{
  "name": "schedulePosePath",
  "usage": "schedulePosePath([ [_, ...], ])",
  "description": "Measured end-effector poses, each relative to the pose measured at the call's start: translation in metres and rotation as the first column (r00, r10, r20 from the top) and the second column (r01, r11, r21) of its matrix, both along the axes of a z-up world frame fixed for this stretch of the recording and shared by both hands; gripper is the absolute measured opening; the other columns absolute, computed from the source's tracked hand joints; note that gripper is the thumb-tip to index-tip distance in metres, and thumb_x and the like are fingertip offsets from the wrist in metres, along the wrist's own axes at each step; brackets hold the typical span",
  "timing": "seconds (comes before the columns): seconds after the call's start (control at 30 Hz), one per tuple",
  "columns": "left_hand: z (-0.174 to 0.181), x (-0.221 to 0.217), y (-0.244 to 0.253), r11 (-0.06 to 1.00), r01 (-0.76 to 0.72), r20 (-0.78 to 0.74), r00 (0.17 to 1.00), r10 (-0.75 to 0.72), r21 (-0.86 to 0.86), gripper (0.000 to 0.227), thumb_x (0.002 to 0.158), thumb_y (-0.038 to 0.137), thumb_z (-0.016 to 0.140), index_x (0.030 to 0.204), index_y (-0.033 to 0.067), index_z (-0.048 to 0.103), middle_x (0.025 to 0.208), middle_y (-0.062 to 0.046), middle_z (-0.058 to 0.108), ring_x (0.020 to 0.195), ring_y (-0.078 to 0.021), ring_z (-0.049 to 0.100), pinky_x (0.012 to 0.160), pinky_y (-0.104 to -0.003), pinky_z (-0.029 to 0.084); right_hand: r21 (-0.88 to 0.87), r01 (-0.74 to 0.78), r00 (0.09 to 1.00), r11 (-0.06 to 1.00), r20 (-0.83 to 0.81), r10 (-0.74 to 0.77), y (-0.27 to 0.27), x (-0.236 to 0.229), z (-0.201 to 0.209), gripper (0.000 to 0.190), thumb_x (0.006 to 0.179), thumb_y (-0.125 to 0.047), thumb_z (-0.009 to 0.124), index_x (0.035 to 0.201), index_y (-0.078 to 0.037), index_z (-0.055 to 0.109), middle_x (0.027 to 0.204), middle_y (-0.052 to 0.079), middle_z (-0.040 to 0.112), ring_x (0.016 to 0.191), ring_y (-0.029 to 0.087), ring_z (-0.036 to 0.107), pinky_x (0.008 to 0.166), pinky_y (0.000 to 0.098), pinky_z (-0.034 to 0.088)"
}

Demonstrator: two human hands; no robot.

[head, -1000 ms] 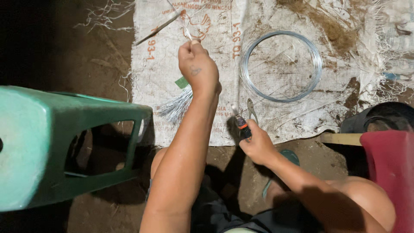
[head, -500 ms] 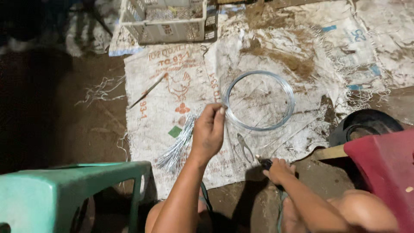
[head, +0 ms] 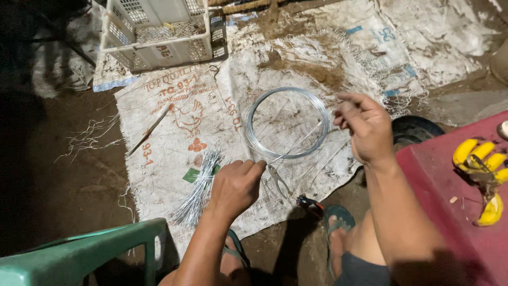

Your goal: The person sits on the floor and uses pliers to cut a metal wire into short segments. They repeatedly measure, cut, and place the pieces on a sack on the ground.

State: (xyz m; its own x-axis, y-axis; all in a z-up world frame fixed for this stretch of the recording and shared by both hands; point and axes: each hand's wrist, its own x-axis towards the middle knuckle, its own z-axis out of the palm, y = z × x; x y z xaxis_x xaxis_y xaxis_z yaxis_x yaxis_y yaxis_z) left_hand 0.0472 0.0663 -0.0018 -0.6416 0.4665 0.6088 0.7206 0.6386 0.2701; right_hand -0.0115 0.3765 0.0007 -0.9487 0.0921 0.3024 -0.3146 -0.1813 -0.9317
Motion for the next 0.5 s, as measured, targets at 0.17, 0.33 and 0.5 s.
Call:
schedulePosePath([
  [0.17,-0.006,0.005,-0.001,0.999,-0.005,0.150,0.989,-0.001,0.038,0.022,0.085,0.003,0.064,0.106,0.0087,0.068,0.078,-0.012,0.063,0.074,-0.0346,0.064,0.064,-0.047,0.050,0.105,-0.011,1.000,0.994,0.010,0.010,0.003,0.003,-0.014,0.018,0.103,-0.014,0.070,0.112,0.002,0.071,0.095,0.006,0.071,0.084,0.013,0.066,0.080,0.0283,0.055],
  [0.33,-0.009,0.002,0.022,0.974,-0.114,0.519,0.855,-0.005,0.197,0.017,0.096,0.020,0.065,0.106,0.0079,0.068,0.088,-0.016,0.071,0.080,-0.0379,0.068,0.068,-0.046,0.054,0.314,-0.075,0.996,0.946,0.063,0.058,-0.020,0.011,-0.026,0.015,0.101,-0.014,0.071,0.104,0.000,0.075,0.091,0.003,0.071,0.082,0.011,0.061,0.076,0.0259,0.050],
  [0.5,-0.023,-0.005,0.047,0.851,-0.182,0.686,0.684,-0.250,0.492,0.021,0.106,0.022,0.059,0.112,0.0038,0.068,0.081,-0.006,0.063,0.075,-0.0185,0.058,0.067,-0.033,0.050,0.464,-0.090,0.981,0.881,-0.110,0.158,-0.073,0.036,-0.025,0.016,0.103,-0.015,0.070,0.099,0.000,0.071,0.097,0.005,0.066,0.092,0.012,0.061,0.084,0.0275,0.050],
])
